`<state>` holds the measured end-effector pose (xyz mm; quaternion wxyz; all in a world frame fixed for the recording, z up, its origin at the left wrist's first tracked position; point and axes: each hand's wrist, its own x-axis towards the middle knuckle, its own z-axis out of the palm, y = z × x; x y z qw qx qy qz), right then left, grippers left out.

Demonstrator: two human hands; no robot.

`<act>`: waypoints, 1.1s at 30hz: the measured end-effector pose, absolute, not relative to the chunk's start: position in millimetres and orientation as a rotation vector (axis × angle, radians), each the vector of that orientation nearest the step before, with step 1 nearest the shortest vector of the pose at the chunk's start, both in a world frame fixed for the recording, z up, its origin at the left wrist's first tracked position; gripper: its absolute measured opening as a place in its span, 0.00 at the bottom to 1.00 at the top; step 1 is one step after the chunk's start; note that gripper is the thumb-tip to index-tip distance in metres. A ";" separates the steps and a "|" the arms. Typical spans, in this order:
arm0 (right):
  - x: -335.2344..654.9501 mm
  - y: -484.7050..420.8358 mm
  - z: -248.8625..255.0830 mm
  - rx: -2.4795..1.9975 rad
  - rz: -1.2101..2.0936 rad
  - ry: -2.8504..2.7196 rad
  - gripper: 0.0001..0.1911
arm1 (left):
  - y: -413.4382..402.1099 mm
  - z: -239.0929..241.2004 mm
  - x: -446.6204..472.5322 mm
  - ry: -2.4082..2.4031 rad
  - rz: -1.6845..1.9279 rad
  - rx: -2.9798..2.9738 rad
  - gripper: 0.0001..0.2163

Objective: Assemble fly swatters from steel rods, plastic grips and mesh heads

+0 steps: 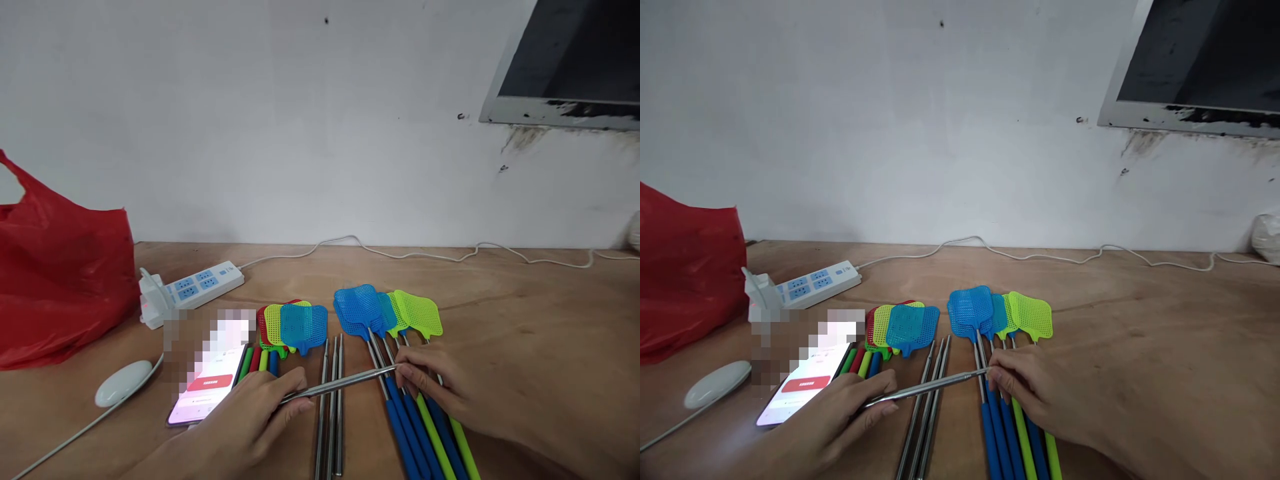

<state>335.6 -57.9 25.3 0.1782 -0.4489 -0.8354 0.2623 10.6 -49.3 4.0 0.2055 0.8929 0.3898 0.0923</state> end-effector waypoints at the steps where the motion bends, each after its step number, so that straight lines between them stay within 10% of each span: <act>1: 333.3 -58.1 25.4 -1.276 0.779 -2.337 0.21 | -49.0 3.0 10.3 1.084 0.262 2.496 0.19; 13: 316.8 -56.4 17.2 -1.140 1.359 -1.842 0.25 | -56.3 2.9 18.4 1.137 0.298 2.489 0.18; 33: 317.0 0.7 -10.5 -1.279 1.044 -1.510 0.19 | -45.5 -2.7 34.9 0.823 0.542 2.763 0.09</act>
